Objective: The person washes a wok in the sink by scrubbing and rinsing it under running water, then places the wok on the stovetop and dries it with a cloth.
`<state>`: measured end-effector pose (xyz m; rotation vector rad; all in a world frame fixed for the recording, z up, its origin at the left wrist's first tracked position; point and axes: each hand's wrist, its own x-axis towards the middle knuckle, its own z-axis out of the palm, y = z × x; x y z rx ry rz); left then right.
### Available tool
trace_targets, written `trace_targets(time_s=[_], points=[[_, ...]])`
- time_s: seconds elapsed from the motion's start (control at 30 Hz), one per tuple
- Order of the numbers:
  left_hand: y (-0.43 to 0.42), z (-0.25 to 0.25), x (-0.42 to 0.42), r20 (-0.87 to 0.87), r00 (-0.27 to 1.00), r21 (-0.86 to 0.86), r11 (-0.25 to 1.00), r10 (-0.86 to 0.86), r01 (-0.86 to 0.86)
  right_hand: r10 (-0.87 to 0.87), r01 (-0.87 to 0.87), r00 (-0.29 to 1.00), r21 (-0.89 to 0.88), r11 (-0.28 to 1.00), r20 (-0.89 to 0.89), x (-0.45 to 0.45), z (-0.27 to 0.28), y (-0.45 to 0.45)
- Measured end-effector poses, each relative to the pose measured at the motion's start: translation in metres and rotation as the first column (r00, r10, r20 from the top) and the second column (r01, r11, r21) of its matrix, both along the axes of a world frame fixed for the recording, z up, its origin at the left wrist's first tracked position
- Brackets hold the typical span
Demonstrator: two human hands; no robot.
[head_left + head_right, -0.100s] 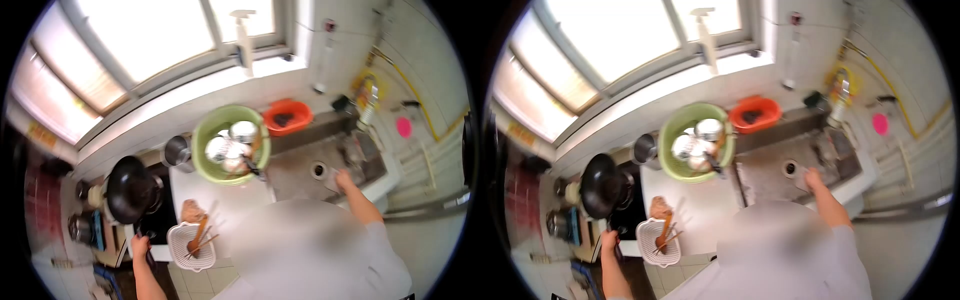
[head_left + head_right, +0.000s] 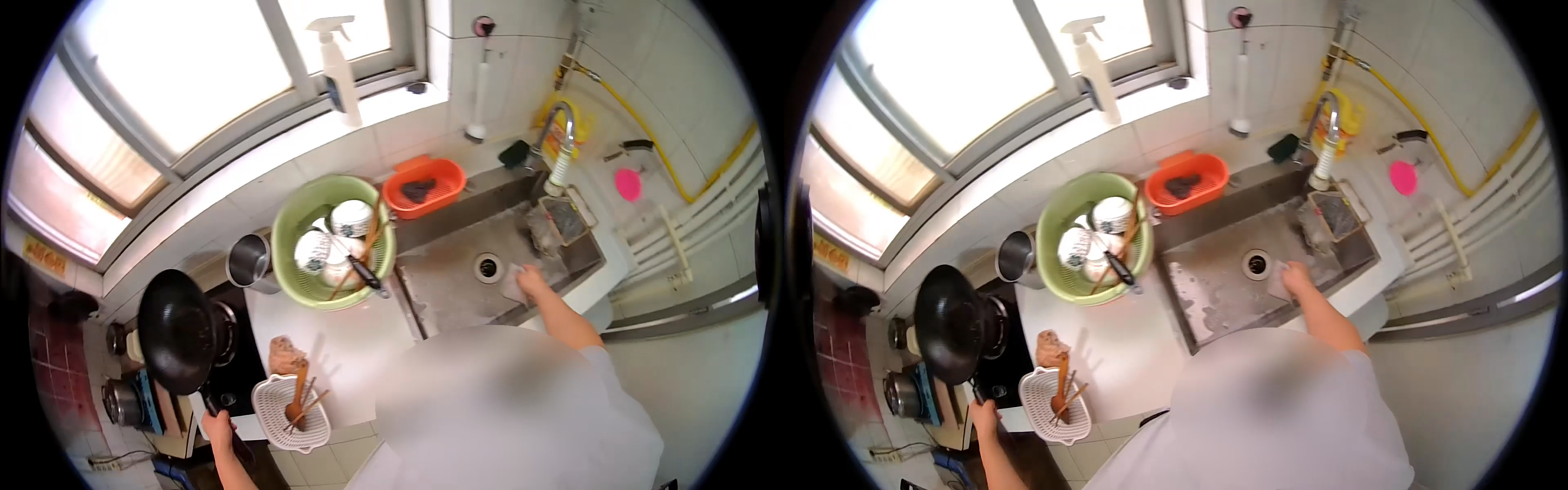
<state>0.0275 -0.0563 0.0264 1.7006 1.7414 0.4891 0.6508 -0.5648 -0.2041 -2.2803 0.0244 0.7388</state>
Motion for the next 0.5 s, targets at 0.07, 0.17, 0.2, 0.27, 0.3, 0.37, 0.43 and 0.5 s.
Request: trace_targets(time_s=[0.07, 0.17, 0.2, 0.27, 0.3, 0.37, 0.43, 0.5], points=[[-0.022, -0.006, 0.001, 0.092, 0.994, 0.076, 0.996, -0.053, 0.046, -0.022, 0.025, 0.999, -0.084, 0.996, 0.037, 0.001, 0.036, 0.006], [-0.069, 0.031, 0.022, 0.109, 0.984, 0.170, 0.978, -0.140, 0.120, -0.108, 0.110, 0.988, -0.013, 0.994, 0.107, 0.026, -0.041, -0.014], [-0.086, 0.038, 0.030, 0.122, 0.980, 0.161, 0.977, -0.158, 0.137, -0.103, 0.104, 0.989, -0.009, 0.995, 0.109, 0.035, -0.027, -0.022], [-0.126, 0.081, 0.073, 0.173, 0.961, 0.161, 0.969, -0.217, 0.189, -0.097, 0.094, 0.991, 0.033, 0.995, 0.092, 0.037, -0.002, -0.010], [-0.143, 0.093, 0.092, 0.151, 0.959, 0.146, 0.965, -0.240, 0.218, -0.060, 0.056, 0.997, 0.065, 0.996, 0.059, 0.052, -0.016, -0.014], [-0.188, 0.123, 0.148, 0.075, 0.948, 0.106, 0.947, -0.311, 0.302, 0.027, -0.029, 0.996, 0.031, 0.999, 0.085, 0.065, 0.015, -0.017], [-0.211, 0.123, 0.182, 0.044, 0.913, 0.094, 0.911, -0.407, 0.401, 0.071, -0.075, 0.992, 0.039, 0.996, 0.104, 0.081, 0.015, -0.027], [-0.229, 0.095, 0.202, 0.178, 0.882, 0.176, 0.896, -0.437, 0.408, 0.060, -0.078, 0.983, 0.100, 0.992, 0.174, 0.089, 0.007, -0.039]])
